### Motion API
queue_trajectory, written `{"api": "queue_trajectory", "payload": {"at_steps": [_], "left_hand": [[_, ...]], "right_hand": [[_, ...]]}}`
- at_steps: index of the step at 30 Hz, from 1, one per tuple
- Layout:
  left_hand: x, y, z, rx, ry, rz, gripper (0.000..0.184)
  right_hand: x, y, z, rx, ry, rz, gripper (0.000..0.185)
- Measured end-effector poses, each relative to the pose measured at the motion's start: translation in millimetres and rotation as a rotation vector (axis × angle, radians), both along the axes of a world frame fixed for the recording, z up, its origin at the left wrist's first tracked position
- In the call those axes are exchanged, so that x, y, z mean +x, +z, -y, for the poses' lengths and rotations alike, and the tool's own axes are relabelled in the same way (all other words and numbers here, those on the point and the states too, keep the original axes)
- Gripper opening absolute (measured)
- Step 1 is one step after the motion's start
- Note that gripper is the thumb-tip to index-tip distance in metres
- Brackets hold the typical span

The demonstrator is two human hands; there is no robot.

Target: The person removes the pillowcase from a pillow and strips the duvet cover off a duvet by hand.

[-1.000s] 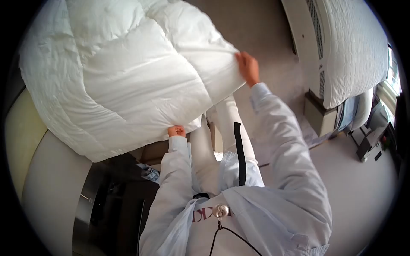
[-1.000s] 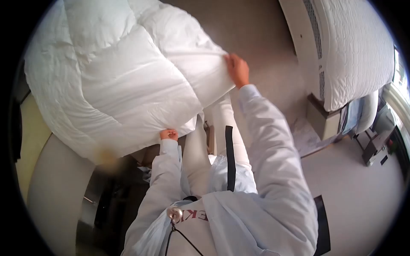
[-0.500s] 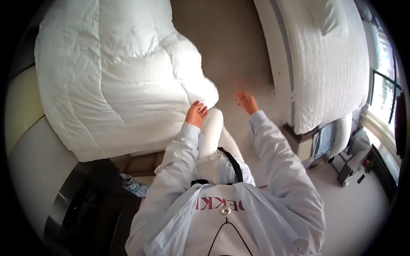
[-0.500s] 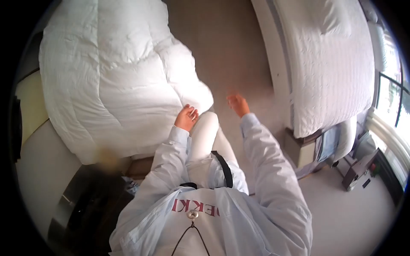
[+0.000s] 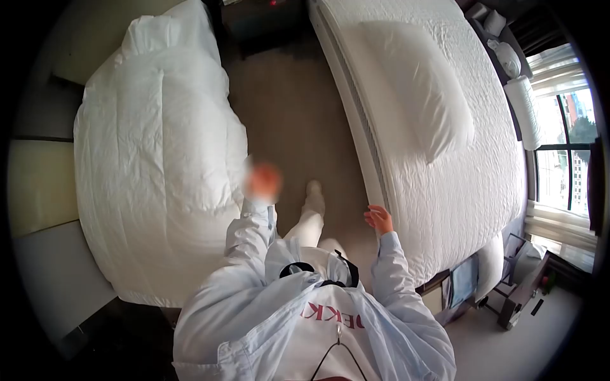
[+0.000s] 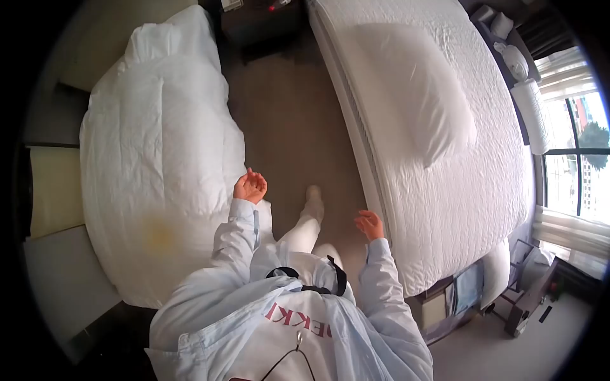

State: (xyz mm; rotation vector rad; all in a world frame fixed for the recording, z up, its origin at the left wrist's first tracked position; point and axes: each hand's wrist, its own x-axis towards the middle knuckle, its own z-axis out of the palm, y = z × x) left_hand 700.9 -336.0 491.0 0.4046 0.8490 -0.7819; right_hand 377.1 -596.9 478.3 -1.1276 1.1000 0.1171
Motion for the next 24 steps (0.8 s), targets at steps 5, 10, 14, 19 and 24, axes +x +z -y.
{"api": "queue_trajectory", "payload": {"at_steps": [5,10,14,19,24], "left_hand": [[73,33,78,-0.082,0.020,0.084,0.013],[147,38,95,-0.186,0.091,0.206,0.012],[200,27,65,-0.121,0.425,0.093,0.011],[229,14,17,-0.024,0.768,0.179,0.012],[227,-24,-21,-0.012,1.071,0.156,0.013]], "right_hand": [[96,25,64,-0.044,-0.003,0.080,0.025],[209,14,129,-0.012,0.197,0.104,0.025],[331,1,186,0.048,0.424,0.012,0.025],[535,-3,214,-0.021,0.655,0.048,0.028],[704,15,138,-0.139,1.011,0.299,0.030]]}}
